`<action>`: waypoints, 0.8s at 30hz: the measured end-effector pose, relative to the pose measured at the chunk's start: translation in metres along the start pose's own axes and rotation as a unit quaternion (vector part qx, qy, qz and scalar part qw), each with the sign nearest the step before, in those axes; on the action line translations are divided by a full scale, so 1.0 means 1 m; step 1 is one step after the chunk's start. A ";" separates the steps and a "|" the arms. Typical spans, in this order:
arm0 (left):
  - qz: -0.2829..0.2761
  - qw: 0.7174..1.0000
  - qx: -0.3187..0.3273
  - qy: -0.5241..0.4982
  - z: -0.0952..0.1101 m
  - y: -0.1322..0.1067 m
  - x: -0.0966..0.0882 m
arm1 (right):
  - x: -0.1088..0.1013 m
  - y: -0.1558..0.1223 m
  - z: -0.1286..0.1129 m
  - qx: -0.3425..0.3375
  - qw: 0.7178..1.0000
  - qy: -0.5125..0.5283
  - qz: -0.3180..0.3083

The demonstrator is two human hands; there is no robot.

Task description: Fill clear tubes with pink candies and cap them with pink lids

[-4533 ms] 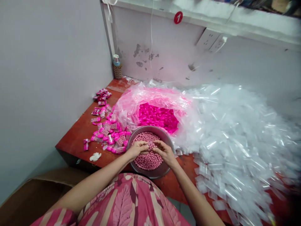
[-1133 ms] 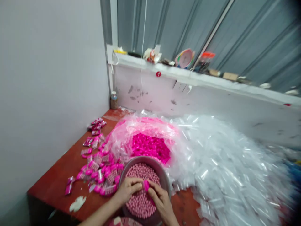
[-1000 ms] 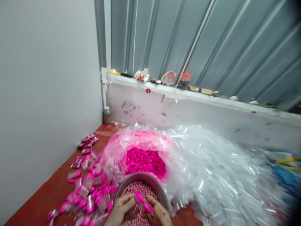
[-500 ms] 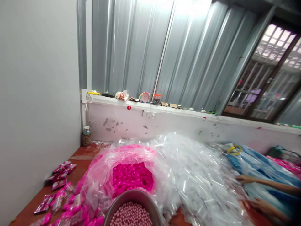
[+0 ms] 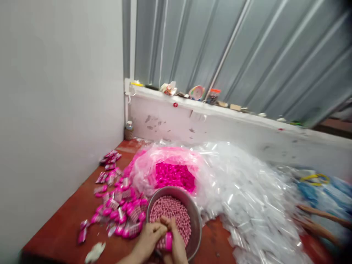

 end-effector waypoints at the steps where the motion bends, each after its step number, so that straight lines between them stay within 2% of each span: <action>1: 0.014 0.999 -0.016 -0.042 -0.007 -0.001 -0.004 | -0.001 -0.003 0.009 0.042 0.997 0.051 0.028; 4: 0.077 0.989 -0.060 -0.112 -0.029 0.001 -0.027 | -0.003 -0.012 0.025 0.137 0.981 0.128 0.052; 8: 0.175 0.963 -0.096 -0.179 -0.046 0.010 -0.079 | -0.017 -0.023 0.042 0.240 0.955 0.160 0.070; 13: 0.292 0.928 -0.082 -0.218 -0.029 0.032 -0.154 | -0.025 -0.027 0.057 0.292 0.936 0.177 0.081; 16: 0.324 0.917 -0.076 -0.218 -0.026 0.033 -0.183 | -0.026 -0.028 0.059 0.302 0.936 0.158 0.086; 19: 0.321 0.918 -0.116 -0.202 -0.046 0.012 -0.187 | -0.042 -0.025 0.053 0.256 0.956 0.092 0.111; 21: 0.301 0.924 -0.149 -0.185 -0.065 -0.008 -0.180 | -0.067 -0.020 0.041 0.168 0.972 -0.010 0.165; 22: 0.289 0.926 -0.166 -0.175 -0.074 -0.019 -0.174 | -0.082 -0.019 0.033 0.115 0.969 -0.077 0.203; 24: 0.270 0.930 -0.198 -0.149 -0.090 -0.035 -0.164 | -0.115 -0.020 0.019 0.042 0.939 -0.195 0.279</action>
Point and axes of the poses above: each hand's wrist, its own y-axis towards the middle knuckle, its own x-axis out of the palm, z = x × y, the point moved 6 cm from there along y, towards the middle knuckle, and after that the axes turned 3 degrees about -x, right-handed, at the moved point
